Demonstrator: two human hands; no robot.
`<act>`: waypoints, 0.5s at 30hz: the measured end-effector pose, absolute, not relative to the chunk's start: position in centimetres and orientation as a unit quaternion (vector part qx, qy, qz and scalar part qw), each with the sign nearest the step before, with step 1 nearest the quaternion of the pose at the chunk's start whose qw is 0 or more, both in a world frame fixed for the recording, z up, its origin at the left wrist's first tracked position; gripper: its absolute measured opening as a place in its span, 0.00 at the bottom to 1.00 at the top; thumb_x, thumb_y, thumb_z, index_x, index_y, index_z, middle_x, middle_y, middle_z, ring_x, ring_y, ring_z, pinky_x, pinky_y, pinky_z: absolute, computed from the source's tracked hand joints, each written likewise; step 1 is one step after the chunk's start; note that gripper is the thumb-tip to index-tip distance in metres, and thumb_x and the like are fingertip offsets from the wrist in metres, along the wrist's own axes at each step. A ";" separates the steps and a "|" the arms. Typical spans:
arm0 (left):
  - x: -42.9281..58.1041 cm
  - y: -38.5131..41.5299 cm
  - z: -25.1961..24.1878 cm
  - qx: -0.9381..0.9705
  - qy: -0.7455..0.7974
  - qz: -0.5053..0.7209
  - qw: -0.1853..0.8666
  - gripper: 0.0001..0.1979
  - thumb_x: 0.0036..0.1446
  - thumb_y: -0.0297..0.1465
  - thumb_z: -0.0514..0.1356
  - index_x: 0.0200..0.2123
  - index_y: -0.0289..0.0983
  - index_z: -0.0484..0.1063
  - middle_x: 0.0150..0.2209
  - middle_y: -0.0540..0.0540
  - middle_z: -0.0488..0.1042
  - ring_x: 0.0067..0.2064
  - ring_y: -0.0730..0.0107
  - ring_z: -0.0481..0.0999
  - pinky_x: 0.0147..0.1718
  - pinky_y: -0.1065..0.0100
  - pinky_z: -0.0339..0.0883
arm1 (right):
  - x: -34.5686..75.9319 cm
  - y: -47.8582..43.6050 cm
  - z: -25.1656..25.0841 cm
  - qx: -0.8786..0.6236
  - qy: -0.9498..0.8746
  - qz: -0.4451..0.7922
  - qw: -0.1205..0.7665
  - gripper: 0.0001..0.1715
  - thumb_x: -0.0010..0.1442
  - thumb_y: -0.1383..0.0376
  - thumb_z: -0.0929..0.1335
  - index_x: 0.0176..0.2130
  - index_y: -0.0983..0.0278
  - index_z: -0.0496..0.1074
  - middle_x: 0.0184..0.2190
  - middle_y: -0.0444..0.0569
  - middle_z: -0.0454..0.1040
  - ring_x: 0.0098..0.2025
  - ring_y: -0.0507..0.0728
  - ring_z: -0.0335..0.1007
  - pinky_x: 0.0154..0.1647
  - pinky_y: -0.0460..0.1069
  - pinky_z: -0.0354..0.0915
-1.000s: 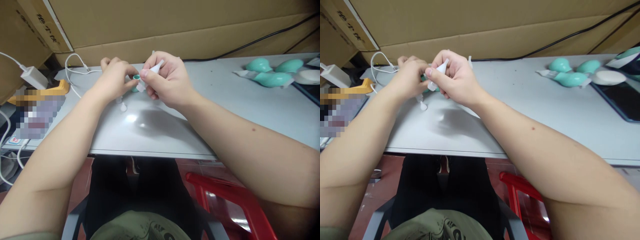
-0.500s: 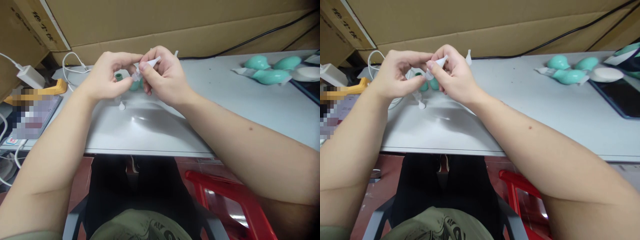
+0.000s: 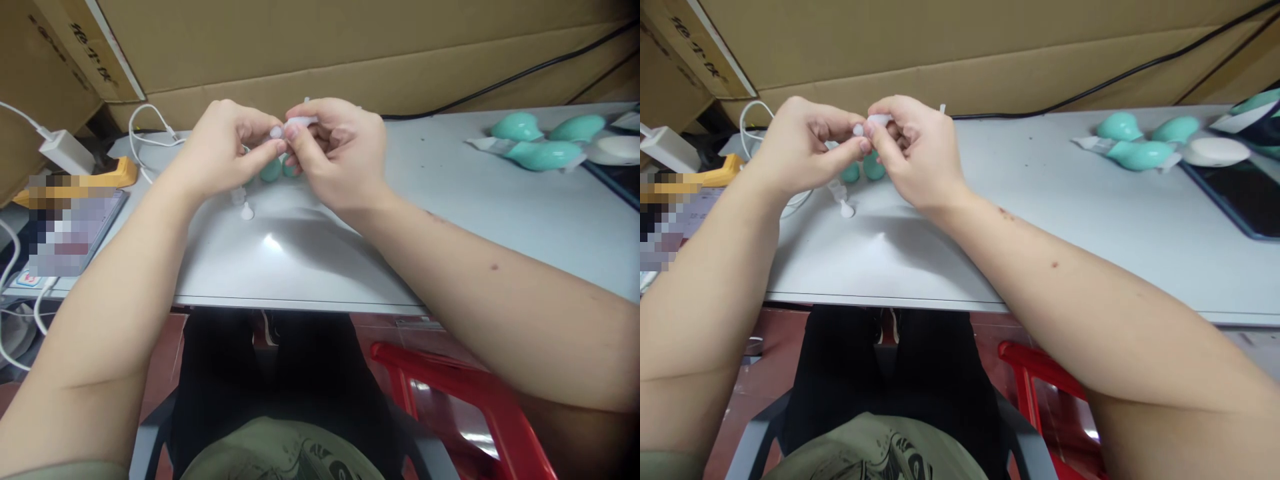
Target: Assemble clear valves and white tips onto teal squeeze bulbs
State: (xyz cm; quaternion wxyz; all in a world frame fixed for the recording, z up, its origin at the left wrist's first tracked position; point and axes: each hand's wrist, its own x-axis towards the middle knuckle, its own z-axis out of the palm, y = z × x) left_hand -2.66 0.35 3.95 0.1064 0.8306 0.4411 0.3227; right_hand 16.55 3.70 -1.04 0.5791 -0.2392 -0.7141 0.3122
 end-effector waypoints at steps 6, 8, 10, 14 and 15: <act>-3.4 0.8 4.2 0.809 0.454 0.351 0.122 0.10 0.63 0.43 0.63 0.33 0.46 0.80 0.34 0.49 0.84 0.34 0.55 0.80 0.35 0.54 0.69 | 17.6 2.4 -0.2 -0.241 -0.729 0.242 0.593 0.08 0.71 0.58 0.72 0.39 0.58 0.77 0.36 0.48 0.78 0.34 0.56 0.74 0.38 0.54 0.68; -3.7 1.1 4.1 0.807 0.443 0.362 0.145 0.09 0.61 0.42 0.65 0.42 0.48 0.81 0.37 0.50 0.85 0.36 0.55 0.82 0.35 0.54 0.70 | 17.9 2.1 0.1 -0.253 -0.782 0.269 0.503 0.10 0.69 0.60 0.73 0.35 0.59 0.78 0.29 0.46 0.75 0.29 0.55 0.68 0.34 0.53 0.64; -3.8 1.2 3.8 0.812 0.435 0.359 0.152 0.14 0.62 0.43 0.65 0.50 0.49 0.80 0.37 0.51 0.85 0.35 0.57 0.80 0.35 0.55 0.69 | 18.0 2.0 0.1 -0.262 -0.835 0.294 0.384 0.08 0.64 0.64 0.74 0.31 0.60 0.78 0.24 0.44 0.71 0.27 0.54 0.64 0.31 0.52 0.60; -3.8 1.4 3.3 0.831 0.438 0.317 0.134 0.14 0.65 0.45 0.62 0.50 0.49 0.79 0.35 0.50 0.82 0.35 0.59 0.75 0.34 0.56 0.67 | 18.1 2.4 -0.2 -0.288 -0.890 0.287 0.208 0.07 0.57 0.69 0.75 0.27 0.63 0.77 0.25 0.45 0.73 0.26 0.52 0.62 0.30 0.51 0.56; -3.8 1.4 3.3 0.834 0.437 0.309 0.132 0.14 0.65 0.45 0.62 0.50 0.49 0.79 0.36 0.50 0.82 0.37 0.58 0.76 0.34 0.56 0.68 | 18.1 2.4 -0.2 -0.290 -0.893 0.284 0.194 0.08 0.56 0.69 0.76 0.26 0.63 0.77 0.26 0.45 0.73 0.26 0.52 0.62 0.30 0.51 0.55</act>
